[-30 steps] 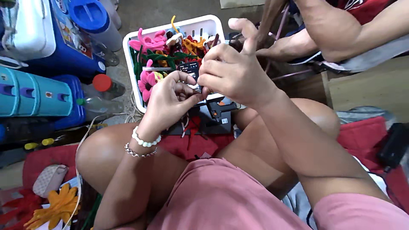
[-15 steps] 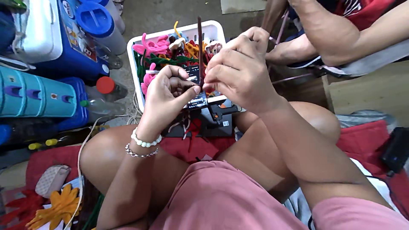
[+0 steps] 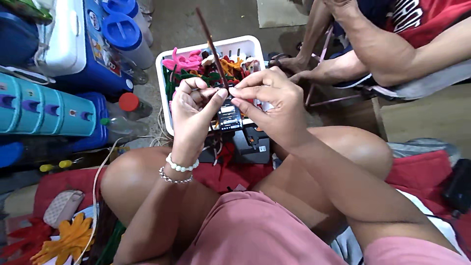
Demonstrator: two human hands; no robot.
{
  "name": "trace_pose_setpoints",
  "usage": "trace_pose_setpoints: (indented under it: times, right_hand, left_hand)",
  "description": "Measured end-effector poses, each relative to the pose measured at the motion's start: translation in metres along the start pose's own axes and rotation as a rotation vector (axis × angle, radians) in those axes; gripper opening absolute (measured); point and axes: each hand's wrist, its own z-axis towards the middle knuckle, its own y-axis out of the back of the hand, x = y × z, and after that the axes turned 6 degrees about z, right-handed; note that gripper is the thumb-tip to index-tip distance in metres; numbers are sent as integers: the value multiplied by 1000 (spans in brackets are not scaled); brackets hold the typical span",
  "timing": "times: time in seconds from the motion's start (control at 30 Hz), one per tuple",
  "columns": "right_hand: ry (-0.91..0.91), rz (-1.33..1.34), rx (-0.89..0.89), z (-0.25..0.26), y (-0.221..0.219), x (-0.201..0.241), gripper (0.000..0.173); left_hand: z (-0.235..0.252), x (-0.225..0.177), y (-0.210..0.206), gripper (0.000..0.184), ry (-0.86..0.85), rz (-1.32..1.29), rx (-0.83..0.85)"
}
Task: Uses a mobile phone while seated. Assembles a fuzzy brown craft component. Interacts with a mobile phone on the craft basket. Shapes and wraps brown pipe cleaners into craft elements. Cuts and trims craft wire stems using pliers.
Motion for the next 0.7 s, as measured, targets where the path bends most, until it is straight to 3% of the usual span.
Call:
trace_pose_setpoints:
  times: [0.13, 0.33, 0.7]
  right_hand:
    - [-32, 76, 5, -6, -2, -5, 13]
    - [-25, 115, -15, -10, -13, -15, 17]
    - [-6, 284, 43, -9, -21, -23, 18]
  left_hand:
    - [-1, 5, -8, 32, 8, 20, -57]
    - [10, 8, -19, 35, 22, -163, -238]
    - [7, 3, -15, 35, 19, -102, -246]
